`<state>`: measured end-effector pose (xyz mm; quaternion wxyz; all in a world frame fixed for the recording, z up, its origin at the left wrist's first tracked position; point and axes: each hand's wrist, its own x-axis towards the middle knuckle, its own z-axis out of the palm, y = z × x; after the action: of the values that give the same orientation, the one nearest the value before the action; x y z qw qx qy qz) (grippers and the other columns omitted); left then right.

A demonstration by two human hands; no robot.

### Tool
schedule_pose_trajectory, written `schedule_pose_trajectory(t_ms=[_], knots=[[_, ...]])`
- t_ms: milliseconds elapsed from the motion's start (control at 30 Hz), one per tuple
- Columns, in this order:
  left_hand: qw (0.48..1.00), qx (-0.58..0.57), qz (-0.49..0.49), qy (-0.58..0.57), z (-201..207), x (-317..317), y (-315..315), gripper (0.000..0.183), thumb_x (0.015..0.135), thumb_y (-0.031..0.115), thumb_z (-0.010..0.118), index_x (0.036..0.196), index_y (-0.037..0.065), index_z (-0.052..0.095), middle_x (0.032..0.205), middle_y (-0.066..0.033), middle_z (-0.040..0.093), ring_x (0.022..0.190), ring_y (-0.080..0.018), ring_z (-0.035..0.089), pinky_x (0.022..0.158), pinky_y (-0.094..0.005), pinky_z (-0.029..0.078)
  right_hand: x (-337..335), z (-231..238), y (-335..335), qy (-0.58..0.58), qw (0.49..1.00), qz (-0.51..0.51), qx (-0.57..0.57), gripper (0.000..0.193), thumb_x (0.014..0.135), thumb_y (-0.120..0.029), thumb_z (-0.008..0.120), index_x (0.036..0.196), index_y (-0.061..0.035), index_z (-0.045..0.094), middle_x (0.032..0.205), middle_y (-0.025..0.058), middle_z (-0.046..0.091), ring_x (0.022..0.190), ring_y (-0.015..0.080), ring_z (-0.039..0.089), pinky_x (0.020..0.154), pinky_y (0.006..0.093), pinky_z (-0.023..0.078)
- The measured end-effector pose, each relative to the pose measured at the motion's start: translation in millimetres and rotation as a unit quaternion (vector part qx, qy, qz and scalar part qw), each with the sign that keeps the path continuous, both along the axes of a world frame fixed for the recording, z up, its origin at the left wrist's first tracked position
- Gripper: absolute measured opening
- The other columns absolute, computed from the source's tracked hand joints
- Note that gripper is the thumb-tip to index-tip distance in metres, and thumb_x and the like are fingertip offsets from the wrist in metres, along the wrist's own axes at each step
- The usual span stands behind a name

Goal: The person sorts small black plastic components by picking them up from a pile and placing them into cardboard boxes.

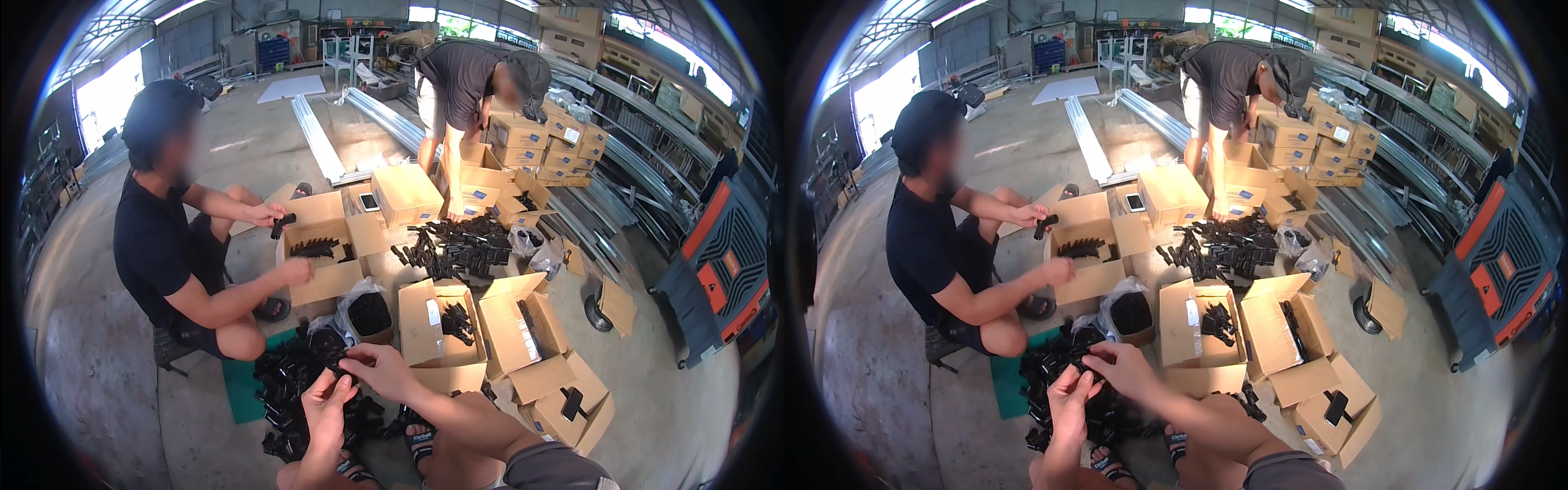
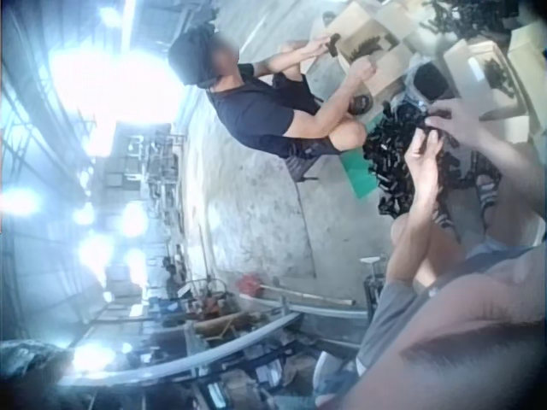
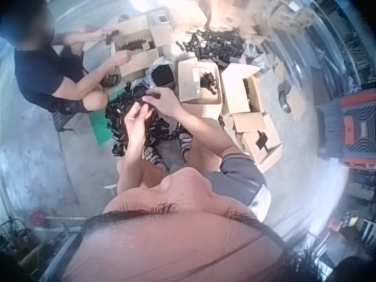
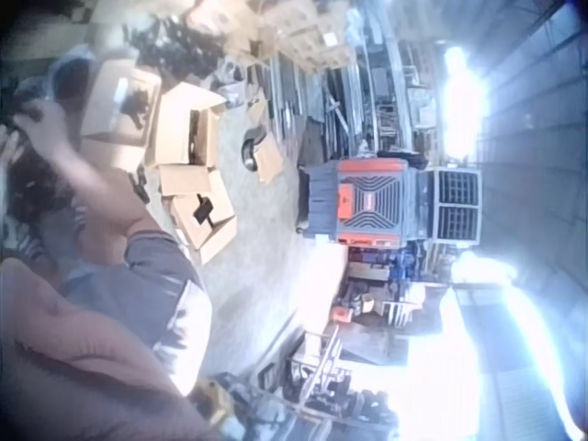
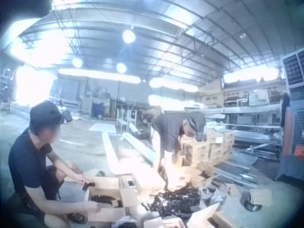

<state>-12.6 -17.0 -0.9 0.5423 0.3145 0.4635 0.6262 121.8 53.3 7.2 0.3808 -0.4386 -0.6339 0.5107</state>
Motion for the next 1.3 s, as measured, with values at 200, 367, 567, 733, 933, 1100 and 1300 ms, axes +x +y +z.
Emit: schedule_pose_trajectory(t_ms=[200, 367, 567, 733, 933, 1100, 1300], knots=[[0.999, -0.012, -0.044, -0.024, -2.5, -2.1, 0.7, 0.015, 0.097, 0.004, 0.059, 0.11, 0.001, 0.065, 0.103, -0.0028, 0.066, 0.093, -0.0099, 0.064, 0.085, -0.0305, 0.059, 6.8, -25.8, 6.5, 0.121, 0.988, -0.065, -0.069, 0.018, 0.097, -0.015, 0.064, 0.106, 0.0003, 0.065, 0.079, 0.0, 0.066, 0.068, 0.0039, 0.056, 0.06, 0.0217, 0.043], [0.999, -0.017, -0.04, 0.013, -3.5, -0.2, 0.4, 0.037, 0.095, 0.0, 0.061, 0.131, 0.0, 0.059, 0.109, -0.0065, 0.066, 0.097, -0.0096, 0.062, 0.087, -0.0303, 0.057, 10.7, -23.1, 4.4, 0.074, 0.99, -0.071, -0.099, 0.012, 0.097, -0.013, 0.063, 0.096, -0.0026, 0.058, 0.079, 0.0008, 0.066, 0.069, 0.0041, 0.057, 0.058, 0.0211, 0.043], [0.988, 0.051, -0.028, 0.141, -21.7, 0.7, 3.9, 0.053, 0.088, -0.007, 0.068, 0.138, -0.003, 0.052, 0.116, -0.0089, 0.066, 0.103, -0.0106, 0.059, 0.092, -0.0283, 0.051, 13.6, -19.4, -1.8, 0.135, 0.974, -0.037, -0.177, 0.015, 0.097, -0.012, 0.064, 0.102, -0.0012, 0.054, 0.092, 0.005, 0.067, 0.08, 0.0088, 0.063, 0.07, 0.024, 0.053], [0.993, 0.069, -0.063, 0.067, 2.3, 2.8, 5.2, 0.06, 0.084, -0.011, 0.069, 0.14, -0.002, 0.05, 0.12, -0.0107, 0.065, 0.105, -0.0127, 0.061, 0.092, -0.0288, 0.051, 23.6, -9.0, 2.5, 0.193, 0.969, 0.044, -0.15, 0.029, 0.094, -0.009, 0.066, 0.12, -0.0017, 0.056, 0.11, 0.0069, 0.065, 0.099, 0.0123, 0.063, 0.084, 0.0278, 0.053], [0.988, 0.067, -0.075, 0.118, 5.4, -2.2, 0.7, 0.063, 0.084, -0.013, 0.067, 0.143, 0.0, 0.048, 0.125, -0.0119, 0.062, 0.109, -0.0147, 0.061, 0.093, -0.0278, 0.05, 28.7, -2.8, 7.9, 0.116, 0.978, 0.114, -0.129, 0.042, 0.092, -0.008, 0.068, 0.132, -0.0044, 0.057, 0.116, 0.0048, 0.064, 0.104, 0.0126, 0.061, 0.09, 0.0273, 0.05], [0.989, 0.057, -0.049, 0.125, -0.8, -2.1, 3.0, 0.064, 0.084, -0.009, 0.07, 0.143, 0.004, 0.049, 0.122, -0.0093, 0.06, 0.111, -0.0135, 0.058, 0.097, -0.03, 0.051, 29.4, 0.6, -0.4, 0.174, 0.978, 0.055, -0.101, 0.04, 0.09, -0.003, 0.068, 0.129, -0.0006, 0.057, 0.113, 0.0066, 0.066, 0.102, 0.0128, 0.062, 0.089, 0.0282, 0.051], [0.983, 0.096, -0.103, 0.116, -6.1, -9.3, 0.7, 0.07, 0.082, -0.01, 0.072, 0.144, 0.006, 0.043, 0.122, -0.0105, 0.061, 0.112, -0.0152, 0.06, 0.097, -0.033, 0.052, 21.3, -3.3, -4.7, 0.157, 0.983, 0.059, -0.076, 0.041, 0.088, -0.004, 0.072, 0.127, 0.0004, 0.059, 0.109, 0.0076, 0.067, 0.099, 0.0139, 0.063, 0.089, 0.0307, 0.051]])
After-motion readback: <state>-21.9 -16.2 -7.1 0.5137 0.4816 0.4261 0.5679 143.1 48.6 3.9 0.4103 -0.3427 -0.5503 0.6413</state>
